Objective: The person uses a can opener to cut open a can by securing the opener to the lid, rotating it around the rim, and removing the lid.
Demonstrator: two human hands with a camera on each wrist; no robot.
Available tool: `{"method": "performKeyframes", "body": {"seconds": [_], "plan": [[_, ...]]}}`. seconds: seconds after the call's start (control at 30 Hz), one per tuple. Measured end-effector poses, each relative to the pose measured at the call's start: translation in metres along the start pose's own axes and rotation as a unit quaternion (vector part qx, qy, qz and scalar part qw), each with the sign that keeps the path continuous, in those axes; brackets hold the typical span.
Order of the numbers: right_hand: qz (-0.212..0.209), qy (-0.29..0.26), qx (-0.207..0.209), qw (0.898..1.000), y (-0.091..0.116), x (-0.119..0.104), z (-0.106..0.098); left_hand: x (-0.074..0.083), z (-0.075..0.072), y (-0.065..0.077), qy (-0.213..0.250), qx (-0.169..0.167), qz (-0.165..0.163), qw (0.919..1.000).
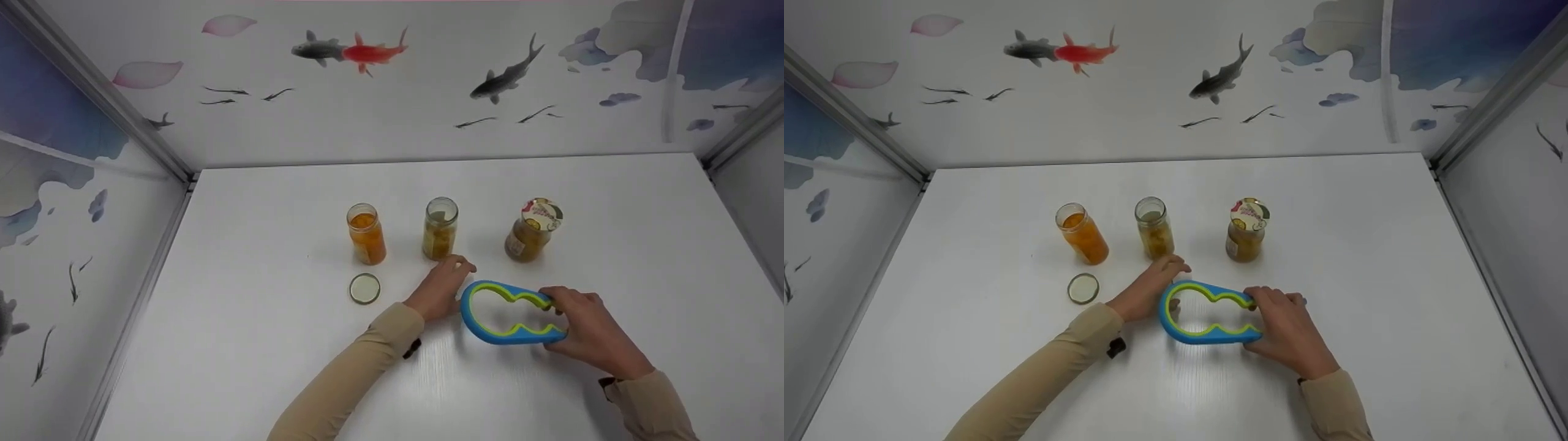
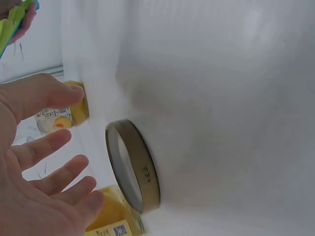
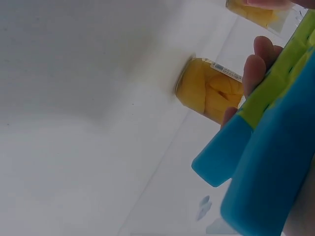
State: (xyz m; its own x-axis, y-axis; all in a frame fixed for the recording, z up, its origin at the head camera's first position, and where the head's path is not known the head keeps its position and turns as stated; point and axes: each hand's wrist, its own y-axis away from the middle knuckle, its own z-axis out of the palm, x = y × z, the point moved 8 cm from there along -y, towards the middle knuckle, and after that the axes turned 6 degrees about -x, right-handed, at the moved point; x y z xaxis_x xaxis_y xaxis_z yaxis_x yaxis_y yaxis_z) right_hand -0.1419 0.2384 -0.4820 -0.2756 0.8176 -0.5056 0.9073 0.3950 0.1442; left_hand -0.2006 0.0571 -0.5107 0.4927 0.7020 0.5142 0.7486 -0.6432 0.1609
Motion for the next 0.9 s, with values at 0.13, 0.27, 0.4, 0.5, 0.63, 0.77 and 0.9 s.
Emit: {"method": "performKeyframes", "body": {"seconds": [0.13, 0.27, 0.4, 0.5, 0.63, 0.77, 0.9], "plan": [[0.002, 0.002, 0.004, 1.0, 0.002, 0.002, -0.002, 0.005, 0.002, -0.005, -0.003, -0.003, 0.005, 1.0], [0.004, 0.006, 0.008, 1.0, 0.003, 0.003, -0.004, 0.009, 0.003, -0.014, 0.025, -0.005, -0.002, 0.9997], [0.011, 0.007, 0.009, 1.0, 0.004, 0.005, -0.006, 0.012, 0.003, -0.026, 0.065, 0.005, -0.025, 0.9976], [0.017, 0.004, 0.007, 1.0, 0.005, 0.006, -0.008, 0.012, 0.003, -0.036, 0.107, 0.016, -0.048, 0.9929], [0.019, -0.001, 0.008, 1.0, 0.007, 0.007, -0.012, 0.011, 0.0, -0.047, 0.165, 0.038, -0.074, 0.9828], [0.016, 0.001, 0.012, 1.0, 0.009, 0.008, -0.015, 0.011, -0.004, -0.055, 0.175, 0.059, -0.086, 0.979], [0.016, 0.002, 0.016, 1.0, 0.011, 0.009, -0.017, 0.011, -0.009, -0.06, 0.183, 0.085, -0.088, 0.9755]]}}
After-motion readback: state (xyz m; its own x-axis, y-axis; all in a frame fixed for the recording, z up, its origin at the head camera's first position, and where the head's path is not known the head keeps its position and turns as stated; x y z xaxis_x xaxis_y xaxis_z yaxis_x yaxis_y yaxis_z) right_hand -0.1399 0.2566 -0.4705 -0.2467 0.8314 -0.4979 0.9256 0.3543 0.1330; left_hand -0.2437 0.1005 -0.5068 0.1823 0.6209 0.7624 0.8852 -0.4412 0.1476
